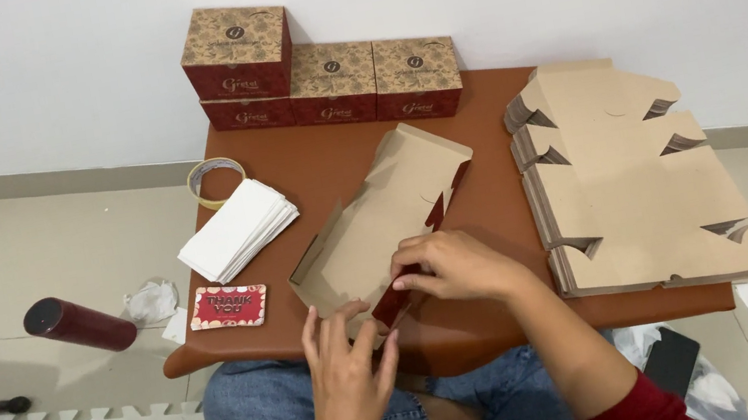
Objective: The person assembles flat cardboard pieces into small boxes by folding the sides and tucking the flaps. They place a white paper insert and a small card into each box, then close the lid and stack the finished boxes on the table.
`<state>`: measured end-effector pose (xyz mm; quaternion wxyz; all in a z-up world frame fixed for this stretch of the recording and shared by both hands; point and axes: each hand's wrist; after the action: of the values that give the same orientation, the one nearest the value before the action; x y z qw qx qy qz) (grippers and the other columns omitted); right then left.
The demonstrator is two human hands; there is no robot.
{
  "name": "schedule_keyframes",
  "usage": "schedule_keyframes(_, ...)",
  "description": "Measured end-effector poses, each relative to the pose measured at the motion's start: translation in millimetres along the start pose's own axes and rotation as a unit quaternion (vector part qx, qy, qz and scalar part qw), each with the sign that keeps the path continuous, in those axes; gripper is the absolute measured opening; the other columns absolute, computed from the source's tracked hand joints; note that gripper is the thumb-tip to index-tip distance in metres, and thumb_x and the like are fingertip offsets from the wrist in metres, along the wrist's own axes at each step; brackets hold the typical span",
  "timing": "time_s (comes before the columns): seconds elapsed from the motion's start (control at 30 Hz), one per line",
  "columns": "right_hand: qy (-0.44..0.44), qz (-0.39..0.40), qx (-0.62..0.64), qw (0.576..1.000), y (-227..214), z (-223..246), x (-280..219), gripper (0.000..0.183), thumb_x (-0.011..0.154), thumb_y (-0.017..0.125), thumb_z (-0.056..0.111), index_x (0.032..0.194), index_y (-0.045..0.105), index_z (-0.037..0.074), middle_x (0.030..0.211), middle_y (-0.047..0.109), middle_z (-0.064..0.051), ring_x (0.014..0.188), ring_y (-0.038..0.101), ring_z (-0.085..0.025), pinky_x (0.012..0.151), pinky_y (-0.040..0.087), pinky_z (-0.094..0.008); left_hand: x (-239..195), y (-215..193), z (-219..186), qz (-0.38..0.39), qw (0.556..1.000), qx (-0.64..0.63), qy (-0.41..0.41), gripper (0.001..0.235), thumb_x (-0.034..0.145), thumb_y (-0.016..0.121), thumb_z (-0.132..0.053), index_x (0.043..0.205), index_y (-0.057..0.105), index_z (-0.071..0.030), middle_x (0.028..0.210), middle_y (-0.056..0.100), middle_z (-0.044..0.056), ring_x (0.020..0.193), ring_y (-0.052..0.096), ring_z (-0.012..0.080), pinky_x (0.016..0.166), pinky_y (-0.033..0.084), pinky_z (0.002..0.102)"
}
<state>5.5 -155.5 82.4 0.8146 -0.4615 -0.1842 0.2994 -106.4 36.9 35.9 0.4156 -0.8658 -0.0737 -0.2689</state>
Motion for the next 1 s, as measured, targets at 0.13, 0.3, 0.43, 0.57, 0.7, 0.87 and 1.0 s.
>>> schedule_keyframes(0.13,0.035,0.023,0.071,0.997,-5.0,5.1,-1.1,0.011,0.088,0.069,0.019,0.084,0.071,0.009,0.079,0.073,-0.001,0.058,0.06,-0.018,0.058,0.049,-0.031,1.8,5.1,-2.4,-0.031,0.999,0.017,-0.017,0.01,0.082,0.072,-0.012,0.081,0.064,-0.006,0.104,0.063,0.009,0.109,0.062,0.0234,0.115,0.028,0.055)
schedule_keyframes(0.3,0.087,0.027,0.108,0.99,-3.4,5.0,-6.1,0.012,0.095,0.058,0.012,0.089,0.067,0.008,0.088,0.073,0.0,0.053,0.067,-0.014,0.062,0.051,-0.031,1.7,14.5,-1.3,-0.061,0.995,0.077,-0.016,0.008,0.087,0.068,-0.01,0.09,0.063,-0.005,0.096,0.064,0.01,0.088,0.059,0.0232,0.112,0.032,0.054)
schedule_keyframes(0.43,0.076,0.017,0.094,0.993,3.3,0.0,-9.3,0.009,0.092,0.056,0.005,0.086,0.062,0.007,0.087,0.072,-0.001,0.055,0.069,-0.015,0.063,0.052,-0.032,6.0,15.3,-5.0,-0.059,0.995,0.078,-0.006,0.006,0.088,0.067,-0.011,0.092,0.064,-0.007,0.103,0.065,0.006,0.095,0.06,0.0214,0.113,0.031,0.056)
schedule_keyframes(0.57,0.058,0.008,0.094,0.994,7.7,-3.0,-10.1,0.019,0.085,0.052,-0.005,0.093,0.065,0.006,0.09,0.068,-0.003,0.06,0.068,-0.017,0.062,0.054,-0.034,13.0,21.1,-2.5,-0.034,0.993,0.108,0.036,0.011,0.091,0.065,-0.012,0.098,0.06,-0.006,0.098,0.061,0.007,0.088,0.059,0.0215,0.115,0.032,0.056)
schedule_keyframes(0.7,0.023,-0.039,0.052,0.998,12.3,-4.9,-12.6,0.026,0.08,0.055,-0.005,0.099,0.07,0.006,0.102,0.068,-0.002,0.066,0.067,-0.022,0.064,0.053,-0.036,11.6,45.8,12.1,-0.003,0.984,0.168,0.064,0.036,0.094,0.063,-0.026,0.117,0.057,0.002,0.105,0.061,0.008,0.084,0.055,0.0234,0.116,0.024,0.063)
schedule_keyframes(0.87,0.033,-0.059,0.036,0.997,12.7,-2.6,-18.0,0.026,0.087,0.055,-0.001,0.102,0.072,0.01,0.115,0.065,0.003,0.076,0.068,-0.019,0.07,0.056,-0.034,24.6,39.3,-0.6,0.035,0.985,0.161,0.048,0.036,0.097,0.055,-0.029,0.117,0.058,0.001,0.089,0.06,0.009,0.082,0.055,0.0245,0.117,0.022,0.061)
schedule_keyframes(1.0,0.087,-0.222,0.058,0.969,12.9,-15.4,-21.9,0.028,0.097,0.055,0.012,0.122,0.067,0.018,0.114,0.064,0.0,0.059,0.056,-0.01,0.057,0.049,-0.027,29.7,36.8,-5.3,0.016,0.987,0.157,0.035,0.014,0.096,0.055,-0.018,0.097,0.061,-0.006,0.083,0.064,0.01,0.081,0.058,0.0262,0.114,0.028,0.059)
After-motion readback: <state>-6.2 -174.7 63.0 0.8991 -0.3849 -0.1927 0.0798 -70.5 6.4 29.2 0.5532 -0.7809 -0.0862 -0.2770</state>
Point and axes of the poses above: each hand's wrist, its own x-axis towards the middle knuckle, its own y-axis out of the palm, z = x × y
